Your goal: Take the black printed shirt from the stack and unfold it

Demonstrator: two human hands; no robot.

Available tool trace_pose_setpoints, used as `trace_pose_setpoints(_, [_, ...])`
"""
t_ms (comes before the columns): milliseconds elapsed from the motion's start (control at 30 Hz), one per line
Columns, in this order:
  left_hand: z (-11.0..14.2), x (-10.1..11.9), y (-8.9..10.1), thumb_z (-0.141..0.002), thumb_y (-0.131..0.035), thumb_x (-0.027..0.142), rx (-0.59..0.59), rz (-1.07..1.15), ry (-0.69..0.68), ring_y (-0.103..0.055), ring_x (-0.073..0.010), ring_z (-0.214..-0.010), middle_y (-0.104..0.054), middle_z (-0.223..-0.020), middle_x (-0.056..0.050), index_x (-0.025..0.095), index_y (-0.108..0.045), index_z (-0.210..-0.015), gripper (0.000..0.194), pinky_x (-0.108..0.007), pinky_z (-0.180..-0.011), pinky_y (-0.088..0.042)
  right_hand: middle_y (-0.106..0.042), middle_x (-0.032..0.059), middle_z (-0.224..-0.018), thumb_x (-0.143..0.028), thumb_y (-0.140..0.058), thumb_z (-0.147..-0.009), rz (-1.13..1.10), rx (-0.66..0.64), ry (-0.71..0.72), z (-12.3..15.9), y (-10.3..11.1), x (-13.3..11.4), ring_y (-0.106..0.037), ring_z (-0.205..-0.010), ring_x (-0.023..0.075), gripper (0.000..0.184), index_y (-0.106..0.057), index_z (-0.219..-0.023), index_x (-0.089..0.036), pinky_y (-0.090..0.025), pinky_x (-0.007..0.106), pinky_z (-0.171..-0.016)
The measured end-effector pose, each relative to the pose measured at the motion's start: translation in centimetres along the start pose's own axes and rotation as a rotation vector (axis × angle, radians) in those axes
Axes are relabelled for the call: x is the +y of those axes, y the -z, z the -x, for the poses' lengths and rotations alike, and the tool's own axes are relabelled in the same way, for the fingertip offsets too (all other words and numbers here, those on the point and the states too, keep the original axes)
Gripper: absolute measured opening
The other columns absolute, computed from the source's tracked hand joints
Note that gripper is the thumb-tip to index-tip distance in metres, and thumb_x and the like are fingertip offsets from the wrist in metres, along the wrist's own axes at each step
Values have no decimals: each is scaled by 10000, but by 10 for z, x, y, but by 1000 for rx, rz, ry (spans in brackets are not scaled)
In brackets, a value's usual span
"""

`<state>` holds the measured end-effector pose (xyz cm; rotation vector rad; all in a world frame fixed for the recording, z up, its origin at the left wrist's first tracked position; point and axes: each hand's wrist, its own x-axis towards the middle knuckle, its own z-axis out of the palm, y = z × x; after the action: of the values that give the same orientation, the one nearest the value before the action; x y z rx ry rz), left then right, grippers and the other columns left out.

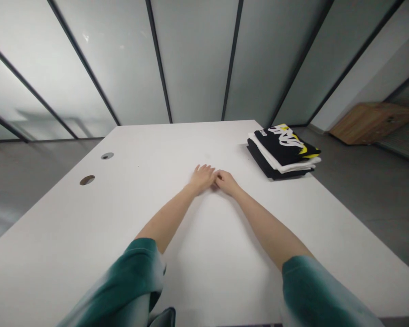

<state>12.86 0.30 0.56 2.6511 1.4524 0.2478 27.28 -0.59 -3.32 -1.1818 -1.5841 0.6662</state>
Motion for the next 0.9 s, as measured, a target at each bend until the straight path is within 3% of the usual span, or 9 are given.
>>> trace_pose_setpoints(67, [8,-36,7,-1026,-233,384,-36,-37,192,-390,-233,-1423,-452,-1536,-90,224,-521,-1406,503,-490,-1191,-237,-689,45,-753,-345,-570,-784,110,-108,-32,-7,13,-1,-590,-725,196,180,-682,-748,-209,-450,321,-747])
trace_pose_setpoints(167, [35,-86,16,-994,-341,408,-24,-119,302,-387,-231,-1427,-421,-1556,-104,195,-491,-1435,512,-410,-1181,-273,-685,36,-752,-336,-525,-822,167,-159,-81,-9,20,-3,-572,-701,177,210,-671,-769,-195,-426,293,-704])
trace_pose_setpoints(267, [63,-116,21,-993,-331,457,-32,-146,349,-365,-229,-1443,-389,-1577,-95,195,-455,-1467,556,-376,-1178,-279,-675,32,-740,-332,-513,-825,182,-170,-93,-7,19,-7,-559,-684,172,214,-665,-775,-190,-409,285,-675])
trace_pose_setpoints(367, [77,-124,21,-993,-325,468,-13,-149,380,-345,-228,-1457,-373,-1585,-93,188,-442,-1479,573,-367,-1186,-271,-668,33,-731,-348,-500,-819,183,-177,-102,-6,18,-10,-545,-670,172,226,-657,-778,-191,-391,283,-653])
trace_pose_setpoints(500, [79,-126,16,-979,-365,463,31,-129,395,-378,-239,-1441,-405,-1564,-93,186,-486,-1447,557,-382,-1174,-310,-650,25,-717,-428,-499,-817,178,-179,-107,-6,20,-11,-530,-668,172,267,-626,-749,-202,-373,279,-644])
trace_pose_setpoints(733, [77,-135,11,-967,-421,445,58,-93,352,-395,-262,-1430,-431,-1544,-116,166,-532,-1414,539,-408,-1176,-318,-436,-11,-513,-767,-275,-864,190,-112,-182,-5,21,-9,-430,-543,163,624,-402,-542,-247,-322,301,-580])
trace_pose_setpoints(900, [78,-133,12,-970,-420,443,46,-87,356,-377,-265,-1441,-418,-1551,-125,156,-524,-1425,547,-410,-1183,-303,-506,20,-532,-723,-172,-904,81,-120,-170,-3,22,-5,-507,-585,182,648,-379,-508,-254,-387,315,-634])
